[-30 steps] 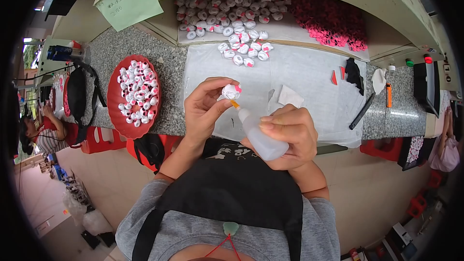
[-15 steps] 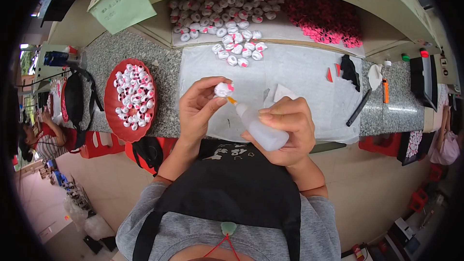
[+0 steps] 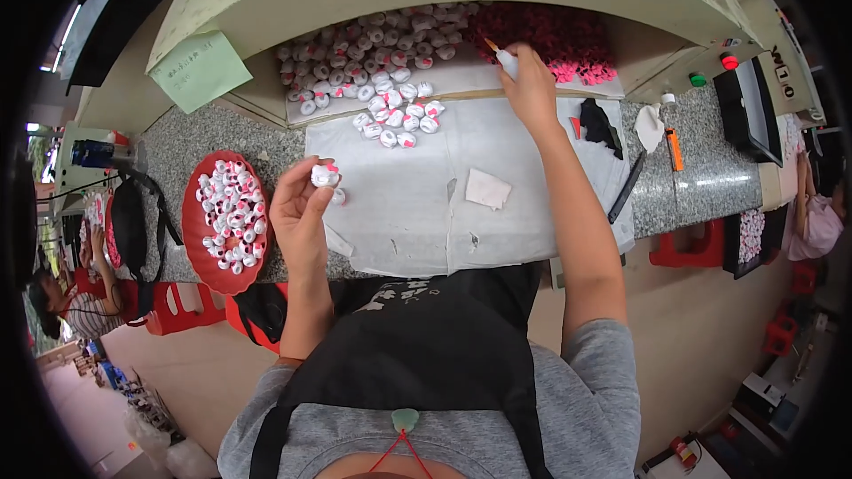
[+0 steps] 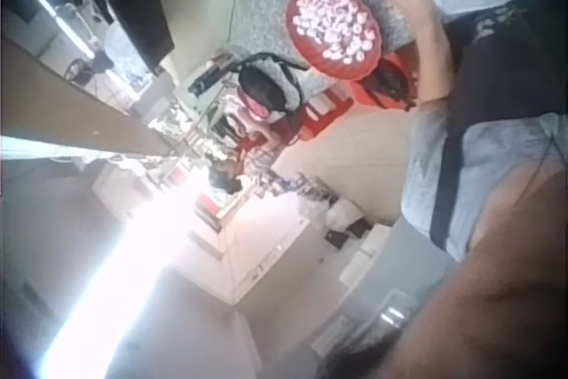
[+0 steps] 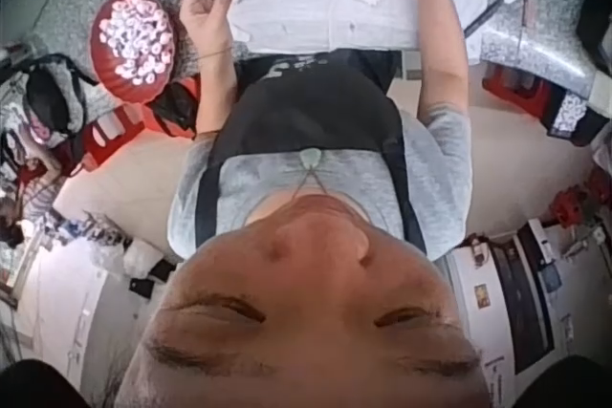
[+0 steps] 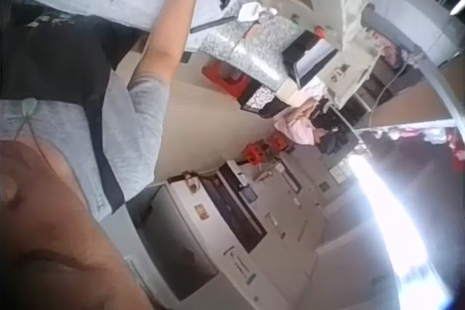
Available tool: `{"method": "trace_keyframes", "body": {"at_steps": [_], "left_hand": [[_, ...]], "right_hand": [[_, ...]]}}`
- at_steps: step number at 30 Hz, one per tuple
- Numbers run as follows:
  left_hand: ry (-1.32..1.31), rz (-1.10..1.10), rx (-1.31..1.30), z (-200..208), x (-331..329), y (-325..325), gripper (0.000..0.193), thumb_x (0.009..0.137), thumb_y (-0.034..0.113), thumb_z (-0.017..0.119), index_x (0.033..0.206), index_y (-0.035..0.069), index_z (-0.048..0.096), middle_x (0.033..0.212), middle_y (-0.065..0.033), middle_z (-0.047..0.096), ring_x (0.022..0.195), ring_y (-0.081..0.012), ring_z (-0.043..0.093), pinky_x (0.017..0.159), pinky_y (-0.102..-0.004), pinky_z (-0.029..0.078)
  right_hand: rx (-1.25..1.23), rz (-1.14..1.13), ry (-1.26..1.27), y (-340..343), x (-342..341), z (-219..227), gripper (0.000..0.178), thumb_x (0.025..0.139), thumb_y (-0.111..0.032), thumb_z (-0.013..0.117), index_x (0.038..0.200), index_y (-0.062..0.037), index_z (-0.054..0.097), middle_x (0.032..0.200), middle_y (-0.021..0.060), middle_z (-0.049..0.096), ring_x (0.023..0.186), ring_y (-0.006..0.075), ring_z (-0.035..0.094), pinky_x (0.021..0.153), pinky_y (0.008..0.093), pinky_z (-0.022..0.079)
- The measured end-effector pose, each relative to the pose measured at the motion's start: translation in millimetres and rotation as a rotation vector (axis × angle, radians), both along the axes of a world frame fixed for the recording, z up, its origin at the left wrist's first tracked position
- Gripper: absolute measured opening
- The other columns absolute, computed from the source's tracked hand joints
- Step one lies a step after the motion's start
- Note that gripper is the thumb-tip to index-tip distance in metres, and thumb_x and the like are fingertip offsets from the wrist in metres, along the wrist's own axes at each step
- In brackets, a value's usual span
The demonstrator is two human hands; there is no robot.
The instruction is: Assembling small plastic components by applying glue from a bottle at a factory workbench.
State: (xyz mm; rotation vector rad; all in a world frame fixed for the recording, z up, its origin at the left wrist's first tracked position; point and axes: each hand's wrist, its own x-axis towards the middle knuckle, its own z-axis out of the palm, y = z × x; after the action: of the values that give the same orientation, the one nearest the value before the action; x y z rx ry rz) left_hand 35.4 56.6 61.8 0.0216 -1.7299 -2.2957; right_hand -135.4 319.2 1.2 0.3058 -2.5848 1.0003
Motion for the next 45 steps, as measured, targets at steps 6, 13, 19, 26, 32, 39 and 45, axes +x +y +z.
{"method": "trace_keyframes", "body": {"at_steps": [6,13,19,26,32,39,45], "left_hand": [[-0.051,0.047,-0.073,-10,9,-3,0.032,0.07,-0.008,0.05,0.102,-0.003,0.045,0.093,-0.0094,0.053,0.083,-0.0129,0.052,0.071,-0.0222,0.041],[-0.062,-0.097,0.039,-8,12,4,0.031,0.071,-0.007,0.051,0.101,-0.002,0.045,0.095,-0.0089,0.053,0.086,-0.0121,0.051,0.072,-0.0215,0.041],[-0.03,-0.168,0.054,-8,-2,12,0.031,0.071,-0.007,0.052,0.101,-0.002,0.045,0.096,-0.0109,0.053,0.088,-0.0144,0.051,0.075,-0.0236,0.041],[0.026,-0.212,-0.059,-7,-2,20,0.03,0.071,-0.007,0.052,0.1,-0.003,0.046,0.098,-0.0128,0.052,0.088,-0.0148,0.051,0.074,-0.0235,0.041],[0.098,-0.176,-0.192,-7,4,23,0.028,0.07,-0.008,0.051,0.097,-0.003,0.048,0.101,-0.0147,0.05,0.091,-0.017,0.049,0.074,-0.025,0.042],[0.158,-0.177,-0.211,-7,4,25,0.028,0.069,-0.008,0.053,0.096,-0.003,0.048,0.102,-0.0167,0.049,0.093,-0.0189,0.049,0.076,-0.027,0.041],[0.063,-0.231,0.052,-5,5,26,0.026,0.071,-0.002,0.055,0.096,-0.003,0.048,0.104,-0.019,0.048,0.094,-0.0203,0.049,0.078,-0.0288,0.041]], "right_hand": [[0.414,-0.134,-0.055,-2,-18,-15,0.026,0.065,-0.02,0.061,0.088,-0.0091,0.058,0.077,0.0175,0.056,0.071,0.0337,0.053,0.062,0.0386,0.043],[-0.056,-0.026,-0.124,-10,37,28,0.012,0.068,-0.011,0.059,0.073,-0.0018,0.054,0.063,0.0109,0.055,0.051,0.0219,0.05,0.047,0.0295,0.04],[-0.867,0.225,-0.478,-52,107,65,0.007,0.067,-0.001,0.057,0.068,0.0003,0.05,0.063,0.0071,0.05,0.047,0.0089,0.043,0.04,0.0203,0.035],[-1.241,0.426,-0.639,-86,139,77,0.007,0.066,0.004,0.057,0.069,0.0011,0.051,0.07,0.0072,0.052,0.049,0.0084,0.044,0.041,0.0192,0.034],[-1.21,0.46,-0.687,-94,149,74,0.008,0.066,0.003,0.056,0.07,0.0009,0.049,0.072,0.0084,0.048,0.051,0.0097,0.044,0.039,0.0198,0.034],[-1.248,0.422,-0.656,-97,152,67,0.008,0.068,0.001,0.056,0.072,0.0002,0.049,0.073,0.0078,0.048,0.051,0.0084,0.043,0.039,0.0193,0.034],[-1.071,0.392,-0.52,-102,155,66,0.012,0.066,0.004,0.058,0.072,-0.0001,0.048,0.071,0.0065,0.047,0.051,0.0076,0.043,0.04,0.018,0.034]]}}
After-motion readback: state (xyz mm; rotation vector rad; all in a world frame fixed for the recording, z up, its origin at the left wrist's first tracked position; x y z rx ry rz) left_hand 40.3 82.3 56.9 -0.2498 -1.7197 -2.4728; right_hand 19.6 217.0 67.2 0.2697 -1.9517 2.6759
